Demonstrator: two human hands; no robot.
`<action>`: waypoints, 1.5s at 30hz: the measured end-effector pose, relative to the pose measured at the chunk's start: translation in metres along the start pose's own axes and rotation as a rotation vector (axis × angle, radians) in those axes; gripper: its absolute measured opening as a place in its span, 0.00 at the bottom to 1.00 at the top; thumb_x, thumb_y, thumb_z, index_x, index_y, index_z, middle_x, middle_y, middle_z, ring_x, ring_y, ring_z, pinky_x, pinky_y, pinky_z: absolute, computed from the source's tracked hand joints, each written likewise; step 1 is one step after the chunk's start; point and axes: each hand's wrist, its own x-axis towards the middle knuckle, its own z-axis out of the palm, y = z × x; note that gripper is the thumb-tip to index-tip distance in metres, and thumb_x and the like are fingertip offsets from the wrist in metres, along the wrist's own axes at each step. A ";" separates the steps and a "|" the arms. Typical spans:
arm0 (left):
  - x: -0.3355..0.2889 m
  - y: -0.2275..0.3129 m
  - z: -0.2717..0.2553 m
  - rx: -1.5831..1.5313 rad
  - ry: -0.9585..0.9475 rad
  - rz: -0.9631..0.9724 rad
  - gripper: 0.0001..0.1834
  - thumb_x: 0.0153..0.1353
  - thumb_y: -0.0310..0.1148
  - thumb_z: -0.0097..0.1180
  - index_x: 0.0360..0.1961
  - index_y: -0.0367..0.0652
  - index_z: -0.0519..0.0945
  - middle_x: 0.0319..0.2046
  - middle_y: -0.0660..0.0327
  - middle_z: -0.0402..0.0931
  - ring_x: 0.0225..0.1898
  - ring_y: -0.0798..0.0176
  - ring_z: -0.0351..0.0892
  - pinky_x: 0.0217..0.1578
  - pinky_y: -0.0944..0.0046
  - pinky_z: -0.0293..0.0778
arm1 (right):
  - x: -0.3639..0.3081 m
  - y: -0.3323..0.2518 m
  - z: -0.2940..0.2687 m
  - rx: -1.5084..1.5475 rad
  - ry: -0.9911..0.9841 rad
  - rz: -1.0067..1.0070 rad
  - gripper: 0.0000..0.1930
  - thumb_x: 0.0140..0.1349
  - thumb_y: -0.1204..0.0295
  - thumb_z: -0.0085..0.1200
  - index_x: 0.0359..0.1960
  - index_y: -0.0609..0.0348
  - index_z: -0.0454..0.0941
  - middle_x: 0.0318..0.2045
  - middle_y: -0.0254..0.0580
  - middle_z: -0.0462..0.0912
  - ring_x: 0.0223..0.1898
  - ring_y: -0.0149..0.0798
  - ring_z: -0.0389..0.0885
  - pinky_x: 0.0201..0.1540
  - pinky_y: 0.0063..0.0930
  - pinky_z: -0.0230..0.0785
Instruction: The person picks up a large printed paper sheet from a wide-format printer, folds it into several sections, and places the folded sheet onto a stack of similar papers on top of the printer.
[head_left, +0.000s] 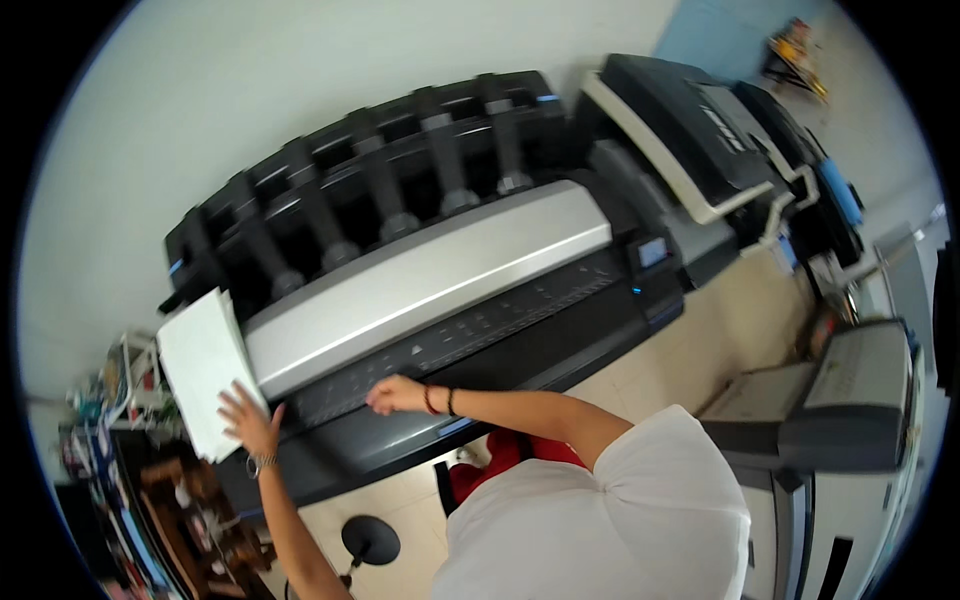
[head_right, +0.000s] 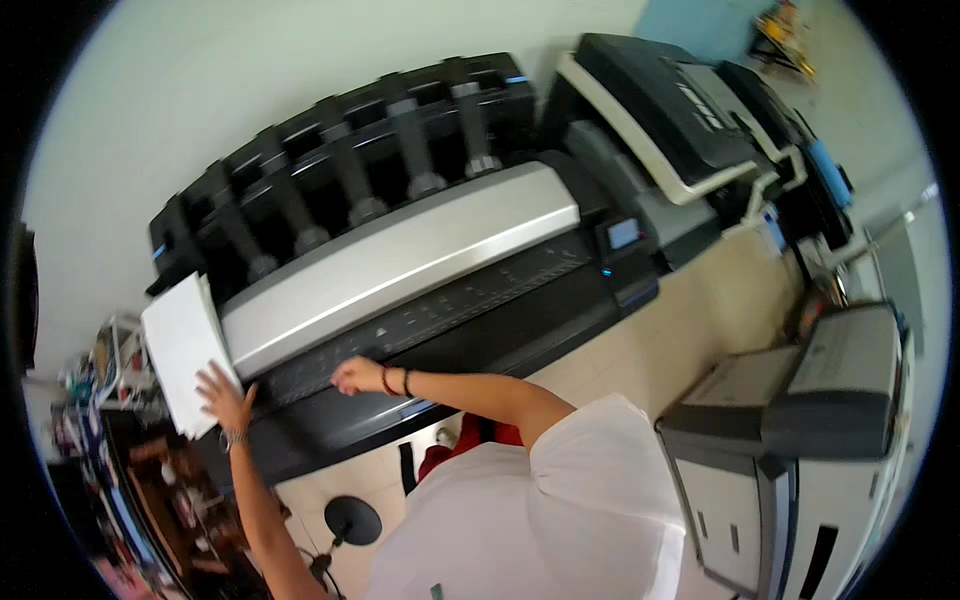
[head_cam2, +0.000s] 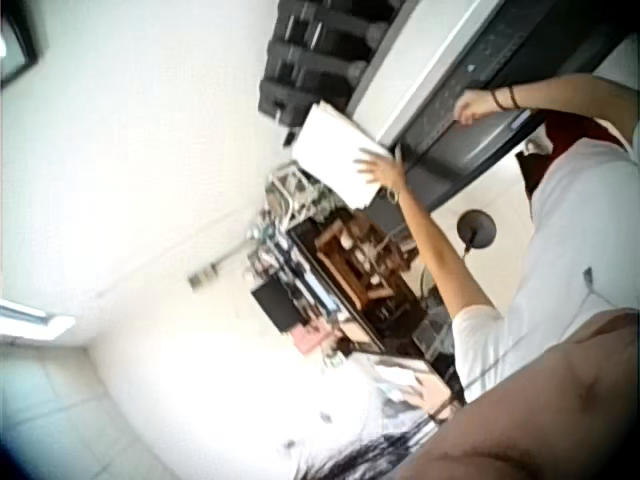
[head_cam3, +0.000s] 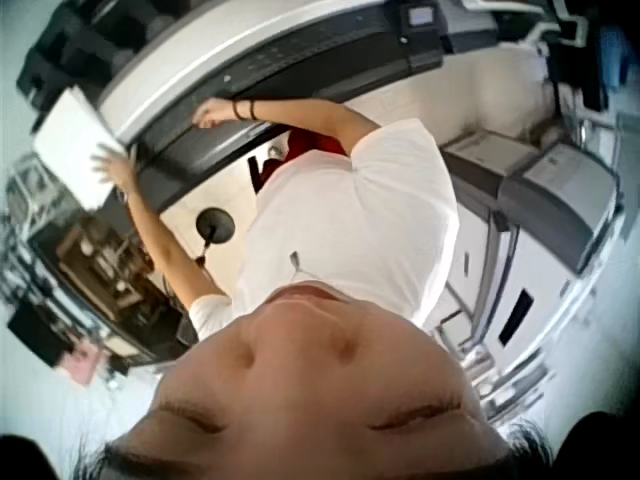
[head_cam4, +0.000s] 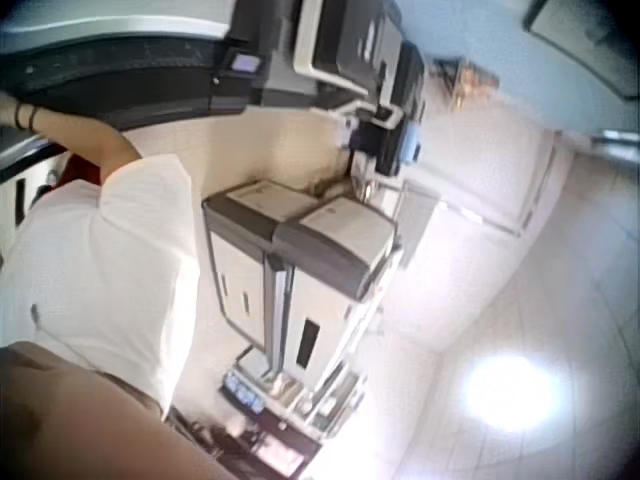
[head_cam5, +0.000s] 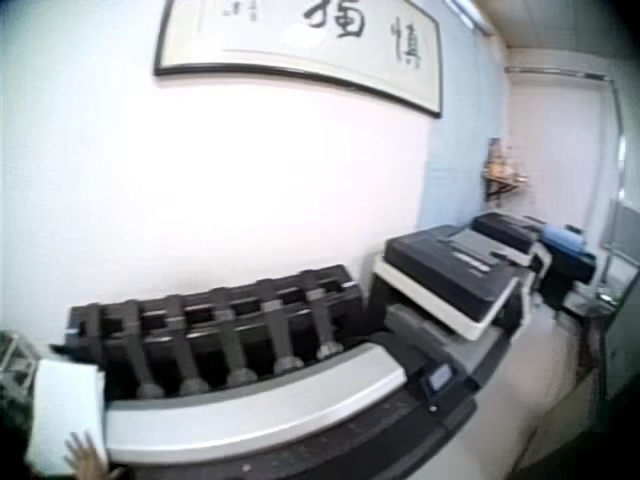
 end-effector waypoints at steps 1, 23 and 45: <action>-0.002 -0.001 -0.002 -0.032 0.077 0.074 0.65 0.44 0.43 0.74 0.74 0.59 0.36 0.74 0.48 0.30 0.72 0.32 0.36 0.59 0.21 0.48 | -0.032 0.009 -0.024 -0.120 -0.005 0.098 0.14 0.65 0.71 0.52 0.50 0.62 0.78 0.37 0.41 0.84 0.34 0.30 0.82 0.38 0.23 0.76; 0.070 -0.196 0.051 -0.233 -0.168 -0.452 0.62 0.48 0.77 0.50 0.74 0.53 0.39 0.72 0.39 0.31 0.71 0.29 0.35 0.64 0.29 0.43 | -0.060 -0.024 0.001 -0.070 0.202 -0.070 0.21 0.65 0.60 0.56 0.52 0.65 0.76 0.42 0.41 0.82 0.45 0.32 0.79 0.51 0.26 0.71; -0.121 0.148 -0.092 -0.983 -0.128 0.604 0.37 0.60 0.33 0.58 0.68 0.36 0.58 0.70 0.45 0.51 0.71 0.44 0.49 0.70 0.48 0.42 | -0.304 -0.052 -0.209 0.051 1.654 -0.547 0.09 0.64 0.70 0.55 0.44 0.57 0.79 0.32 0.34 0.83 0.29 0.27 0.79 0.29 0.18 0.70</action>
